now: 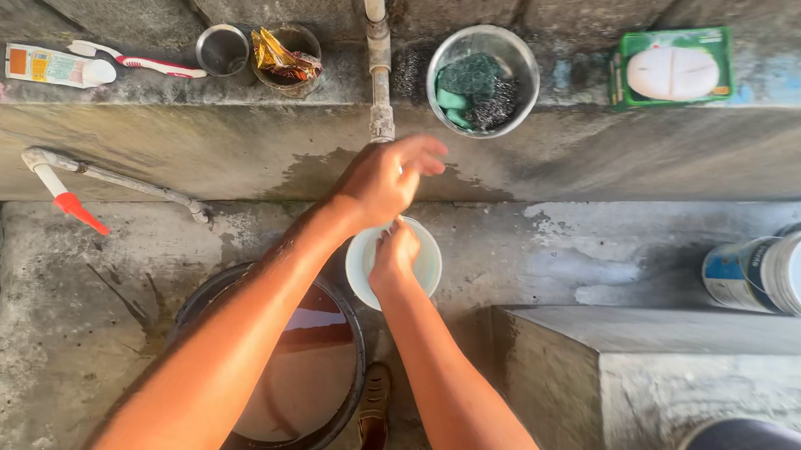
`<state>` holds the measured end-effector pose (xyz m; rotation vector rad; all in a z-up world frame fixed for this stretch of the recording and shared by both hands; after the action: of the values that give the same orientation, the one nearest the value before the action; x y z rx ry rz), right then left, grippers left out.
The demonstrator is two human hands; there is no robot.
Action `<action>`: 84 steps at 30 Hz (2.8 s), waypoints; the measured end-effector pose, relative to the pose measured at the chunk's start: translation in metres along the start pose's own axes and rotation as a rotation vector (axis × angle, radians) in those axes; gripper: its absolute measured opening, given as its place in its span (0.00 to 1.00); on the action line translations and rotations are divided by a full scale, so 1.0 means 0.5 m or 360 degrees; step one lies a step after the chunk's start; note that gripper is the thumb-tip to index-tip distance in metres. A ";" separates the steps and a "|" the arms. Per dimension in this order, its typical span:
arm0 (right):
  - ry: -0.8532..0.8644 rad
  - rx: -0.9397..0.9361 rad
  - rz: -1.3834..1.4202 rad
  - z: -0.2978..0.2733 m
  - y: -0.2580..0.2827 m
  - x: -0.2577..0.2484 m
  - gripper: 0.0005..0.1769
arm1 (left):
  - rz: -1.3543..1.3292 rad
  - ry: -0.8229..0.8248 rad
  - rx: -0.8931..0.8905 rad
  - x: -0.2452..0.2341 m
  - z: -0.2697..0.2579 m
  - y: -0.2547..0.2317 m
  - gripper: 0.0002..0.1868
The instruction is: The person carries a white bucket through an outdoor area to a tap, then washes their hands under the running water at the stone basin.
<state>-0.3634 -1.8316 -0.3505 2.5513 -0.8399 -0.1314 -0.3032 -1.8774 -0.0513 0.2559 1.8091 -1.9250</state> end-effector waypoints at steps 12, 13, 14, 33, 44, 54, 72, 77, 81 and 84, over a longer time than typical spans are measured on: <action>0.0131 0.0050 -0.0028 0.030 0.014 0.064 0.28 | -0.1378 -0.2404 -0.0885 0.122 -0.007 0.138 0.12; 0.0114 0.0074 -0.0019 0.039 0.006 0.061 0.28 | -0.1572 -0.2309 -0.1030 0.116 -0.011 0.144 0.13; 0.0100 0.0083 -0.0006 0.049 -0.002 0.063 0.28 | -0.1763 -0.2193 -0.1166 0.107 -0.015 0.147 0.15; -0.0086 -0.0096 -0.0259 0.113 -0.016 0.044 0.19 | -0.0288 -0.1209 -0.0408 0.031 -0.150 0.166 0.29; 0.0092 -0.0083 -0.0374 0.109 0.051 -0.002 0.14 | -0.1897 -0.0654 -0.1966 0.331 -0.184 0.640 0.22; -0.0157 0.0031 -0.0276 0.131 0.023 -0.041 0.13 | -0.2089 -0.0920 -0.2170 0.315 -0.214 0.588 0.22; 0.0127 0.0072 -0.0476 0.068 0.018 -0.042 0.16 | -0.1809 -0.0764 -0.2128 0.307 -0.234 0.580 0.25; 0.0238 -0.0057 -0.0517 0.063 0.020 -0.036 0.19 | -0.1488 -0.0781 -0.2180 0.299 -0.227 0.559 0.27; 0.0215 -0.0201 -0.0566 0.055 0.033 -0.028 0.20 | -0.1638 -0.1101 -0.2051 0.304 -0.219 0.569 0.24; 0.0247 -0.0180 -0.0531 0.054 0.036 -0.025 0.18 | -0.1681 -0.1232 -0.1899 0.308 -0.223 0.579 0.22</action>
<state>-0.3896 -1.8475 -0.3674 2.5350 -0.3351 -0.0796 -0.3233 -1.8045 -0.3893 -1.8035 2.2084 -0.7196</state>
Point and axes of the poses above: each hand's wrist, its own z-axis towards the middle knuckle, its own x-axis out of the palm, y = z × x, the point moved 4 cm from there along z, towards the middle knuckle, and after that the axes turned 14 degrees about -y, right-handed, at the moved point
